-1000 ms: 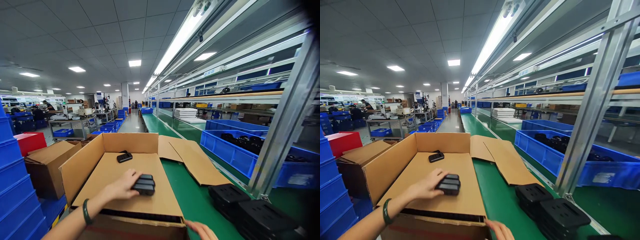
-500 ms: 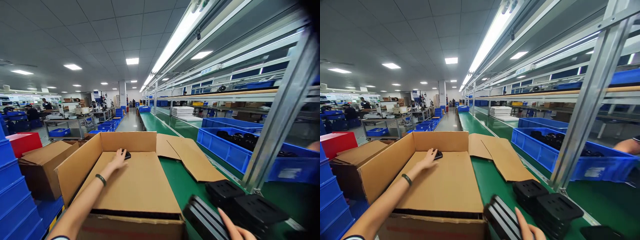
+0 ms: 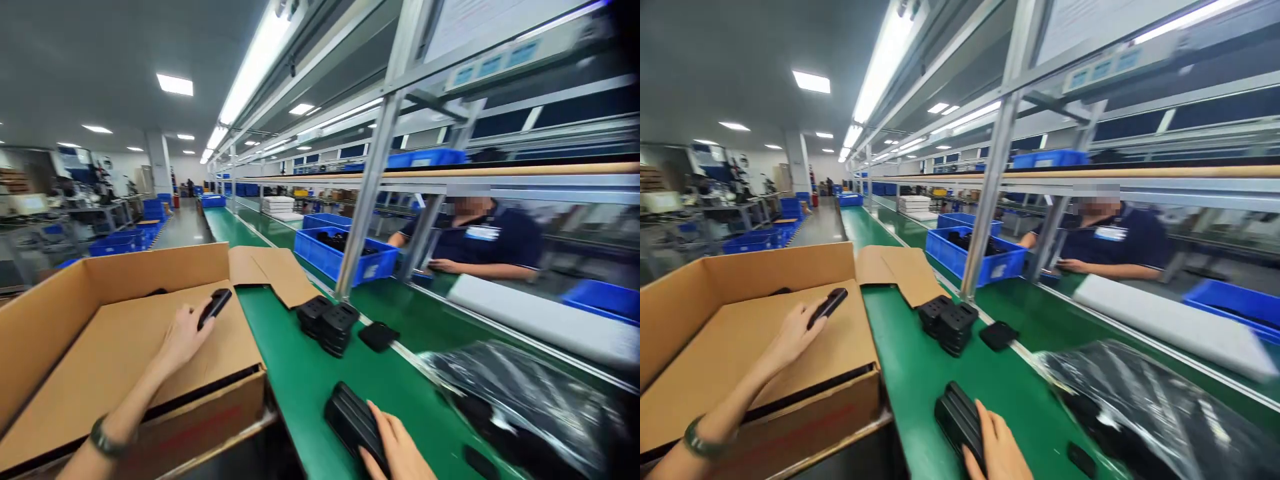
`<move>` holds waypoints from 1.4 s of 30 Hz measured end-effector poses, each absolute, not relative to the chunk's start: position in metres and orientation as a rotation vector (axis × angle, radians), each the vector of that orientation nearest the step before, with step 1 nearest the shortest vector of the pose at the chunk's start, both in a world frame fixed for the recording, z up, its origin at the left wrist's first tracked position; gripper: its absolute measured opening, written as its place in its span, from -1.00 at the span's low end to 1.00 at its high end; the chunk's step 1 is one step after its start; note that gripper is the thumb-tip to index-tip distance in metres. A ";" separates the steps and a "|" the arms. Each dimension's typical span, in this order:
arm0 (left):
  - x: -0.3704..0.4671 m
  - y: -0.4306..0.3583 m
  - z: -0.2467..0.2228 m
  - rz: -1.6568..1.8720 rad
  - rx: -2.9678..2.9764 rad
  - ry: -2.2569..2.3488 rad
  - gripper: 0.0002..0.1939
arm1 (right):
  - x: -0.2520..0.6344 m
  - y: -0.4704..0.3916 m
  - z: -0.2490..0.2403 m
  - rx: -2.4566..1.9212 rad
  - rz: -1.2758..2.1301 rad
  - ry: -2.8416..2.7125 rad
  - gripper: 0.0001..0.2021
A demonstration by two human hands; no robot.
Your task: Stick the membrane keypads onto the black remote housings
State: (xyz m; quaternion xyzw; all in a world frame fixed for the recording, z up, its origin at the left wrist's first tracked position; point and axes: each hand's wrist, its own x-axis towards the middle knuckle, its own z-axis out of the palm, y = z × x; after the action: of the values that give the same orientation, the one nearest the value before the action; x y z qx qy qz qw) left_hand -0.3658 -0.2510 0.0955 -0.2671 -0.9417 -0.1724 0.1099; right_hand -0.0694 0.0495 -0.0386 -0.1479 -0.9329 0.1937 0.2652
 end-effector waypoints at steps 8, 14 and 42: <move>-0.194 -0.117 -0.005 -0.942 -1.454 -2.865 -0.39 | -0.058 0.033 -0.015 -1.050 0.644 -2.591 -0.41; -0.166 -0.087 -0.028 -0.581 -1.422 -2.868 -0.27 | -0.050 0.033 -0.014 -1.182 0.723 -2.496 -0.39; -0.188 -0.097 -0.015 -0.277 -1.745 -2.771 -0.29 | 0.010 0.038 -0.050 -0.935 0.268 -2.722 -0.51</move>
State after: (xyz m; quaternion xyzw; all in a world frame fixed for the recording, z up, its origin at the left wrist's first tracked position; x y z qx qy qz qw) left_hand -0.1882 -0.0972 -0.0147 -0.5297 -0.8409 -0.0841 -0.0723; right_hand 0.0095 0.0383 -0.0503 -0.3209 -0.9343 0.0919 0.1252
